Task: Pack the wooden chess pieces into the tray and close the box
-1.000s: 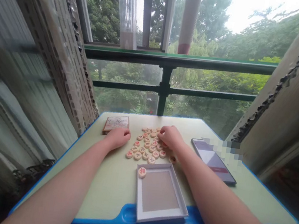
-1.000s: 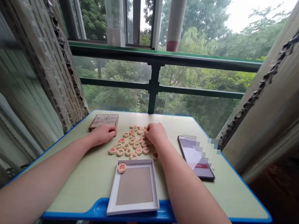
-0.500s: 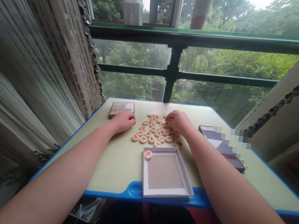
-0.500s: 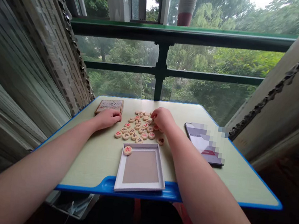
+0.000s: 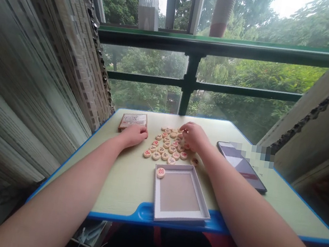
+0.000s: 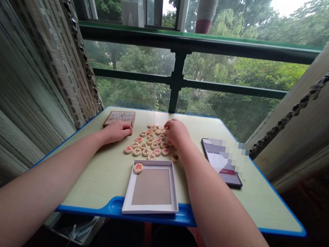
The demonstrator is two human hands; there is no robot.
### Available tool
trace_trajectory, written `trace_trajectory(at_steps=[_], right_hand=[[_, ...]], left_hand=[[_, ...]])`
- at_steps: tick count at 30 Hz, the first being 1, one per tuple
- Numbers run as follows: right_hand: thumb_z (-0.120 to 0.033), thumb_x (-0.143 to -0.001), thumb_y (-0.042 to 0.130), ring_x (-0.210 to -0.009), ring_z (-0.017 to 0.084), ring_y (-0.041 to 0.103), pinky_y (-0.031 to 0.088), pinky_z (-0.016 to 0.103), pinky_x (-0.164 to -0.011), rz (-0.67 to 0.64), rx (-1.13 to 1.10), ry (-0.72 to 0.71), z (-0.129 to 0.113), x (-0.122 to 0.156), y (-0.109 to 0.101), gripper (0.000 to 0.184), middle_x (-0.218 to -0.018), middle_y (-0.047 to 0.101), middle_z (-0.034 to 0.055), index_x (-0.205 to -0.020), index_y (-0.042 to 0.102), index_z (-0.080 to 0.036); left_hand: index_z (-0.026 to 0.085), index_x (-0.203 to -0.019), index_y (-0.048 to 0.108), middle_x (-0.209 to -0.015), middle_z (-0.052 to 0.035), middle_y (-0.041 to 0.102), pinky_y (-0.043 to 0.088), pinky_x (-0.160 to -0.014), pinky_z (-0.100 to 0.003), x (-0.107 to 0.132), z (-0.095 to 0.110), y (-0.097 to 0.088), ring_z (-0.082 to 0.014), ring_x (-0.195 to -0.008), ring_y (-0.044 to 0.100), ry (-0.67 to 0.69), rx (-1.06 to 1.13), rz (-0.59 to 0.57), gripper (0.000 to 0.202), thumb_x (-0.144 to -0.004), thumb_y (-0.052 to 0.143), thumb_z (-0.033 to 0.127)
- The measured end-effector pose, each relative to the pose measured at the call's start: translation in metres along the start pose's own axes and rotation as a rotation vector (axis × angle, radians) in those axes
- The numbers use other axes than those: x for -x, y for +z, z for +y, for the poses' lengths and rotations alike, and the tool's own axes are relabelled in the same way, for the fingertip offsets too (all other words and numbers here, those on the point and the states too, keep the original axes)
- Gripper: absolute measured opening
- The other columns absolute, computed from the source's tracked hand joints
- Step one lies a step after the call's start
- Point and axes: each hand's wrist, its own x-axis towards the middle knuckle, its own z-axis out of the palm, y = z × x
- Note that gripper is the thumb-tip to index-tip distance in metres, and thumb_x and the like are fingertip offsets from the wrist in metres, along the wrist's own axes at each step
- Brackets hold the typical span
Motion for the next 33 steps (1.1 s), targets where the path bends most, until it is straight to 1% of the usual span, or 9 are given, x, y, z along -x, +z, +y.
trace_trajectory(at_steps=[3,6,12,17,22,26,29,31,33], right_hand=[[-0.027,-0.083,0.047,-0.095,0.019,0.054,0.039,0.026,-0.083,-0.015,0.023,-0.085,-0.01,0.002,0.005,0.027,-0.102,0.065,0.0058,-0.095,0.07,-0.02],[-0.035,-0.082,0.048,-0.092,0.022,0.052,0.039,0.029,-0.08,-0.061,0.093,-0.062,-0.02,0.003,0.01,0.029,-0.095,0.066,0.008,-0.089,0.072,-0.019],[-0.029,-0.079,0.05,-0.093,0.023,0.05,0.038,0.028,-0.074,-0.087,0.099,0.053,-0.019,0.002,0.014,0.025,-0.096,0.067,0.0073,-0.09,0.07,-0.02],[-0.023,-0.077,0.049,-0.095,0.025,0.049,0.039,0.03,-0.075,-0.081,0.058,0.124,-0.019,0.001,0.014,0.034,-0.098,0.068,0.0088,-0.107,0.062,-0.016],[-0.014,-0.074,0.052,-0.096,0.023,0.049,0.039,0.029,-0.081,-0.032,-0.034,0.067,-0.02,0.0,0.016,0.041,-0.1,0.067,0.0074,-0.115,0.058,-0.015],[-0.004,-0.072,0.049,-0.094,0.02,0.05,0.039,0.026,-0.079,-0.022,-0.115,-0.015,-0.022,0.0,0.014,0.036,-0.095,0.067,0.0048,-0.101,0.066,-0.018],[-0.003,-0.072,0.049,-0.09,0.018,0.053,0.04,0.024,-0.076,-0.046,-0.168,-0.042,-0.024,0.001,0.01,0.031,-0.086,0.068,0.003,-0.087,0.071,-0.02],[-0.005,-0.074,0.048,-0.088,0.017,0.055,0.04,0.023,-0.076,-0.028,-0.188,-0.041,-0.024,0.0,0.009,0.029,-0.086,0.068,0.003,-0.085,0.071,-0.02],[-0.007,-0.074,0.047,-0.088,0.017,0.055,0.04,0.024,-0.079,0.016,-0.17,-0.021,-0.02,-0.002,0.009,0.031,-0.092,0.068,0.0042,-0.089,0.071,-0.018]], left_hand=[[0.017,-0.073,0.066,-0.082,-0.0053,0.069,0.043,-0.072,-0.029,-0.001,0.0,0.001,-0.0206,-0.078,0.059,0.003,0.001,0.006,0.024,-0.07,0.045,0.028],[0.017,-0.072,0.065,-0.081,-0.0049,0.068,0.043,-0.071,-0.029,-0.002,-0.001,0.002,-0.0209,-0.077,0.059,0.006,0.004,0.013,0.023,-0.07,0.045,0.028],[0.017,-0.072,0.064,-0.078,-0.0044,0.068,0.041,-0.066,-0.029,-0.001,0.0,0.001,-0.0206,-0.077,0.058,-0.014,0.014,0.004,0.023,-0.07,0.044,0.029],[0.017,-0.073,0.065,-0.076,-0.0038,0.067,0.041,-0.066,-0.029,-0.001,0.001,0.001,-0.0202,-0.075,0.058,-0.004,0.024,0.006,0.024,-0.07,0.044,0.029],[0.017,-0.073,0.064,-0.079,-0.0045,0.067,0.042,-0.067,-0.029,0.0,0.0,0.001,-0.0204,-0.077,0.058,-0.005,0.02,0.013,0.024,-0.07,0.044,0.029],[0.017,-0.073,0.064,-0.08,-0.0042,0.068,0.042,-0.066,-0.029,0.0,0.0,0.0,-0.0199,-0.076,0.058,-0.004,0.004,0.003,0.025,-0.07,0.042,0.029],[0.017,-0.073,0.064,-0.078,-0.0037,0.068,0.042,-0.065,-0.028,0.0,0.0,0.0,-0.0198,-0.075,0.058,-0.003,0.004,0.001,0.025,-0.07,0.042,0.029],[0.017,-0.073,0.064,-0.078,-0.0038,0.067,0.042,-0.065,-0.028,0.0,0.0,0.0,-0.0198,-0.076,0.058,-0.002,0.004,0.003,0.025,-0.07,0.042,0.029],[0.017,-0.073,0.064,-0.078,-0.0038,0.067,0.042,-0.066,-0.028,0.0,0.0,0.0,-0.0199,-0.076,0.059,-0.002,0.005,0.007,0.025,-0.07,0.042,0.029]])
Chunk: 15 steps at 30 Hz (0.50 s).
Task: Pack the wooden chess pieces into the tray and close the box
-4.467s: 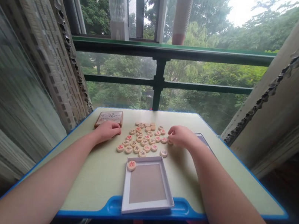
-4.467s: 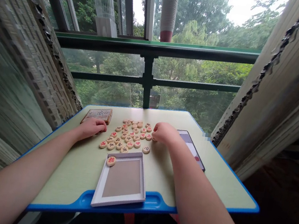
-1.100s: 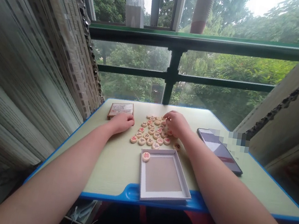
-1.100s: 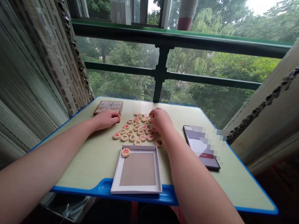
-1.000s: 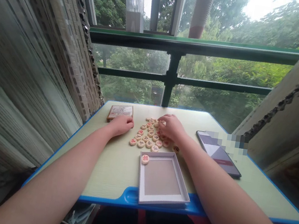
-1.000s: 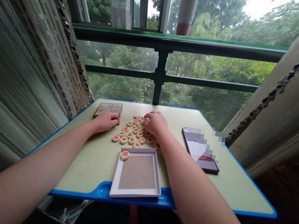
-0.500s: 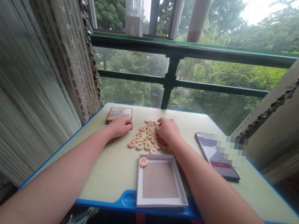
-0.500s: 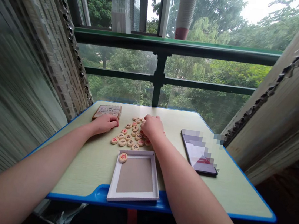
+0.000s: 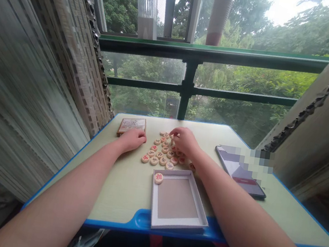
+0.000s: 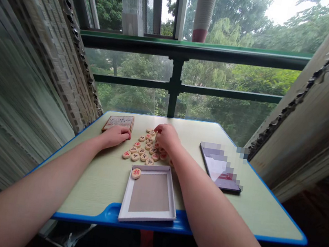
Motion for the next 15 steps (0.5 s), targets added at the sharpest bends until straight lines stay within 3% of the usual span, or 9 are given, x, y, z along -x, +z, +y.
trace_trajectory(at_steps=[3,9,15], right_hand=[[-0.01,-0.075,0.047,-0.093,0.02,0.052,0.038,0.027,-0.084,0.026,0.077,0.028,0.006,-0.001,0.001,0.033,-0.1,0.067,0.0049,-0.097,0.07,-0.018],[-0.028,-0.077,0.051,-0.094,0.023,0.049,0.036,0.03,-0.083,-0.139,0.185,-0.115,0.002,0.003,0.001,0.026,-0.102,0.067,0.0026,-0.088,0.073,-0.024],[-0.023,-0.074,0.053,-0.095,0.023,0.049,0.039,0.028,-0.078,-0.175,0.199,-0.054,-0.01,0.004,-0.001,0.024,-0.096,0.07,0.0028,-0.09,0.071,-0.023]], left_hand=[[0.018,-0.073,0.064,-0.079,-0.0038,0.068,0.043,-0.067,-0.029,0.0,0.0,0.0,-0.02,-0.078,0.059,-0.002,-0.004,0.005,0.024,-0.07,0.043,0.029],[0.018,-0.073,0.064,-0.08,-0.0041,0.068,0.043,-0.068,-0.029,-0.001,0.0,0.0,-0.0196,-0.077,0.059,-0.006,-0.008,0.004,0.024,-0.071,0.043,0.028],[0.017,-0.073,0.064,-0.08,-0.0042,0.068,0.043,-0.068,-0.029,0.0,0.002,-0.001,-0.0198,-0.078,0.059,-0.002,-0.021,0.009,0.023,-0.071,0.043,0.028]])
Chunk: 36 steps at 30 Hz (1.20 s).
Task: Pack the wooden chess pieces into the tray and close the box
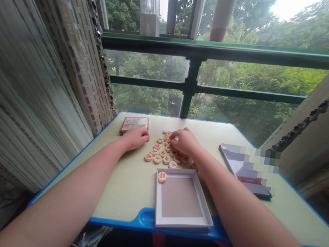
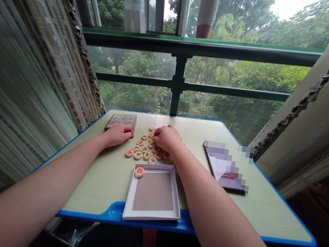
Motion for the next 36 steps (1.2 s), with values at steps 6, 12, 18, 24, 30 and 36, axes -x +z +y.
trace_trajectory(at_steps=[6,12,18,24,30,36], right_hand=[[-0.026,-0.076,0.051,-0.095,0.025,0.049,0.04,0.031,-0.078,-0.043,0.021,0.043,0.0,0.001,0.0,0.028,-0.094,0.07,0.0049,-0.094,0.071,-0.022],[-0.018,-0.072,0.055,-0.095,0.024,0.052,0.041,0.029,-0.076,0.0,-0.008,0.059,0.001,-0.002,0.004,0.026,-0.096,0.067,0.0063,-0.093,0.07,-0.023],[-0.008,-0.071,0.053,-0.078,0.014,0.058,0.041,0.021,-0.068,0.031,-0.104,0.048,0.0,0.0,0.006,0.025,-0.098,0.065,0.0033,-0.083,0.07,-0.022],[-0.015,-0.073,0.05,-0.078,0.015,0.059,0.042,0.022,-0.07,0.03,-0.111,0.041,0.001,0.001,0.001,0.023,-0.087,0.069,0.0023,-0.08,0.072,-0.021],[-0.023,-0.081,0.045,-0.102,0.021,0.053,0.039,0.028,-0.087,0.099,-0.006,0.014,0.018,-0.006,0.01,0.032,-0.113,0.064,0.0033,-0.103,0.068,-0.022],[-0.027,-0.084,0.043,-0.095,0.024,0.051,0.039,0.031,-0.083,0.102,0.086,0.052,0.019,-0.006,0.011,0.031,-0.103,0.067,0.0081,-0.091,0.072,-0.019]], left_hand=[[0.018,-0.073,0.064,-0.082,-0.0035,0.068,0.043,-0.068,-0.028,0.0,-0.002,0.0,-0.0194,-0.078,0.06,0.011,-0.004,-0.001,0.024,-0.072,0.043,0.029],[0.018,-0.073,0.065,-0.079,-0.0035,0.068,0.043,-0.066,-0.028,-0.001,-0.003,0.001,-0.0192,-0.076,0.06,0.005,-0.005,0.007,0.025,-0.071,0.043,0.029],[0.018,-0.073,0.064,-0.081,-0.0032,0.069,0.043,-0.068,-0.028,-0.001,-0.003,0.001,-0.0189,-0.078,0.06,0.009,-0.004,0.002,0.024,-0.072,0.043,0.029],[0.018,-0.074,0.065,-0.077,-0.0033,0.068,0.044,-0.068,-0.028,0.0,-0.001,0.0,-0.0191,-0.077,0.059,-0.007,0.005,0.0,0.024,-0.071,0.044,0.028],[0.017,-0.074,0.066,-0.078,-0.0042,0.069,0.044,-0.068,-0.029,0.001,-0.001,0.0,-0.0202,-0.078,0.06,-0.003,0.019,0.006,0.024,-0.071,0.045,0.028],[0.017,-0.074,0.065,-0.081,-0.0043,0.069,0.044,-0.069,-0.029,0.0,-0.001,0.0,-0.0196,-0.077,0.06,-0.001,0.009,-0.009,0.024,-0.07,0.044,0.028]])
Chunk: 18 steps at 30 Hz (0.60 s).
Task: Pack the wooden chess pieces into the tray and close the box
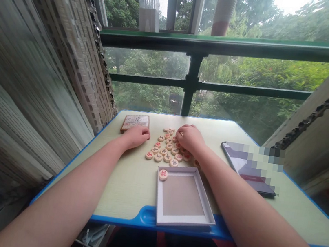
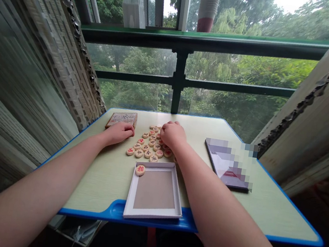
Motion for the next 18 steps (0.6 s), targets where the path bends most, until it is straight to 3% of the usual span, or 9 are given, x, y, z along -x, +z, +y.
trace_trajectory(at_steps=[10,18], right_hand=[[-0.029,-0.079,0.048,-0.096,0.025,0.048,0.04,0.032,-0.077,-0.043,-0.088,0.158,0.0033,-0.0013,-0.0009,0.03,-0.096,0.069,0.0064,-0.101,0.068,-0.022],[-0.039,-0.076,0.055,-0.095,0.023,0.049,0.033,0.034,-0.089,-0.129,-0.085,-0.037,0.002,0.0032,-0.0093,0.026,-0.104,0.064,0.0051,-0.087,0.073,-0.025]], left_hand=[[0.018,-0.074,0.065,-0.083,-0.0044,0.068,0.043,-0.069,-0.029,-0.0007,-0.0017,0.0007,-0.0198,-0.08,0.059,0.007,-0.009,-0.001,0.025,-0.07,0.043,0.029],[0.017,-0.075,0.066,-0.082,-0.0042,0.069,0.044,-0.069,-0.028,-0.0008,-0.0019,0.0007,-0.0197,-0.08,0.059,0.011,0.0,0.005,0.025,-0.071,0.044,0.028]])
